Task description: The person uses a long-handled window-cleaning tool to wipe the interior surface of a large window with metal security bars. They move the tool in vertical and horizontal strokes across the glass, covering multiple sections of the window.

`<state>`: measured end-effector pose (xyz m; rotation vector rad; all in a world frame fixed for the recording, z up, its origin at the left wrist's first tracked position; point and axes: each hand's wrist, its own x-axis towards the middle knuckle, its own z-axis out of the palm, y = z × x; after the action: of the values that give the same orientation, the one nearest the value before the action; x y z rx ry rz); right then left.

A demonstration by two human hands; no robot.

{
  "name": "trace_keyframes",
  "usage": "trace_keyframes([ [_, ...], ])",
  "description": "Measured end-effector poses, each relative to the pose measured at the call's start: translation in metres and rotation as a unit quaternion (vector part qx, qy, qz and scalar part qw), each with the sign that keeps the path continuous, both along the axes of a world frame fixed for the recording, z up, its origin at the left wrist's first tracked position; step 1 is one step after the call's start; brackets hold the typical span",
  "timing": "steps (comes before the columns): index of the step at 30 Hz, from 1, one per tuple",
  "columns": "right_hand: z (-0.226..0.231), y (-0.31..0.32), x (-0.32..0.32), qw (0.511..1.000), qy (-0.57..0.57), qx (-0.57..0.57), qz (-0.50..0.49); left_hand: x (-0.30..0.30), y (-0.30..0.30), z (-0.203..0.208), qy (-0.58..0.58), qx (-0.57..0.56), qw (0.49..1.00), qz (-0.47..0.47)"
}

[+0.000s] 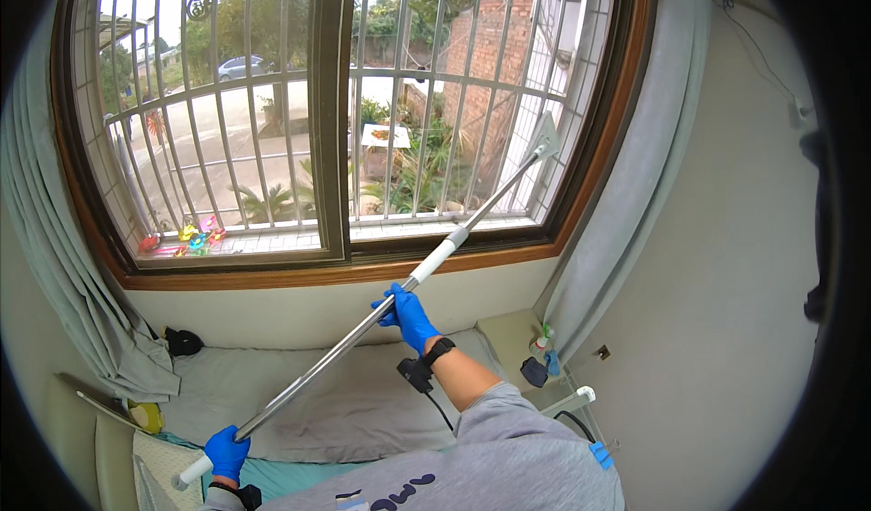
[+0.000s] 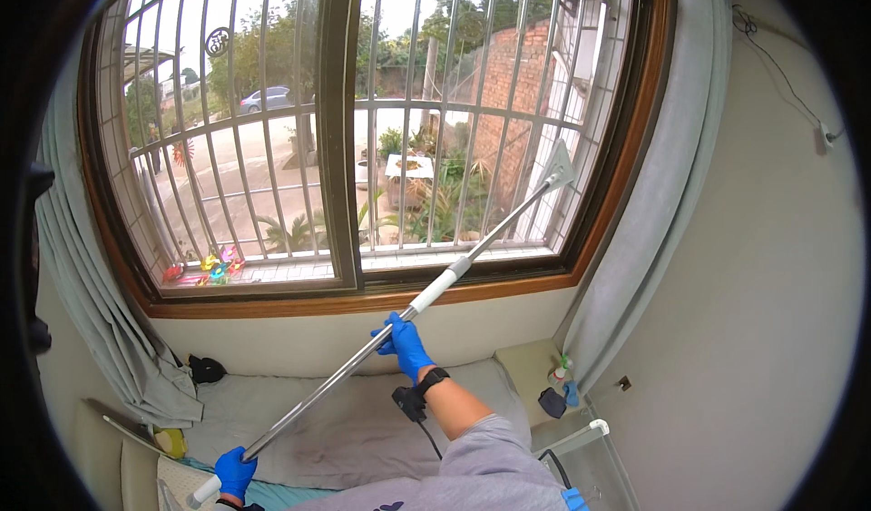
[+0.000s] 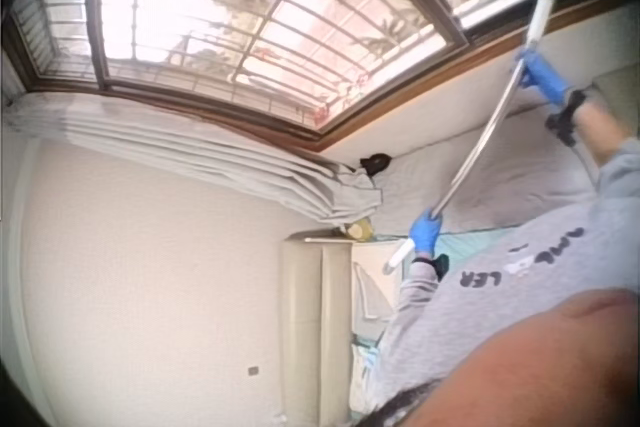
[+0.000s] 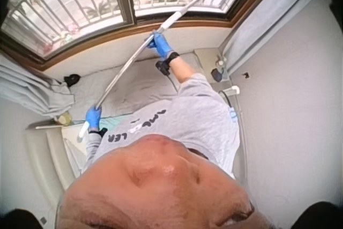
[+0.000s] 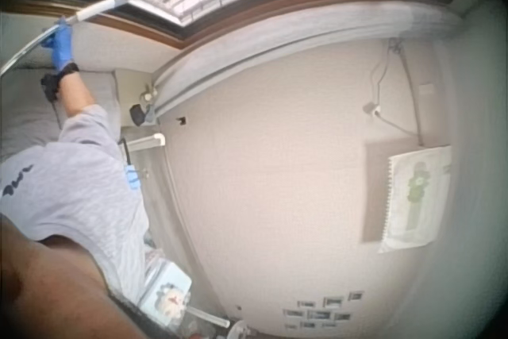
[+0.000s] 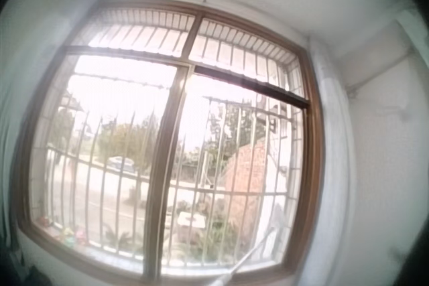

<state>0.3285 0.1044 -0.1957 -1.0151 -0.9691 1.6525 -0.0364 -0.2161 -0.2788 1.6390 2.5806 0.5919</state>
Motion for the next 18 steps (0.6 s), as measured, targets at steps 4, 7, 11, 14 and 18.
trace_keyframes([
  [4, -0.007, -0.024, -0.049, 1.000, 0.009, -0.004, 0.022, -0.033, -0.033, -0.021, -0.016, 0.009, 0.999, 0.026],
  [7, -0.013, -0.044, -0.088, 0.998, -0.007, -0.030, 0.056, -0.066, -0.064, -0.042, -0.027, -0.012, 0.998, 0.048],
  [11, -0.025, -0.076, -0.142, 0.994, -0.015, -0.036, 0.103, -0.107, -0.111, -0.071, -0.028, -0.006, 0.996, 0.079],
  [14, -0.030, -0.100, -0.181, 0.991, -0.012, -0.033, 0.129, -0.132, -0.153, -0.084, -0.042, 0.024, 0.994, 0.098],
  [18, -0.039, -0.139, -0.226, 0.985, -0.018, -0.037, 0.169, -0.153, -0.206, -0.093, -0.012, 0.016, 0.995, 0.099],
])
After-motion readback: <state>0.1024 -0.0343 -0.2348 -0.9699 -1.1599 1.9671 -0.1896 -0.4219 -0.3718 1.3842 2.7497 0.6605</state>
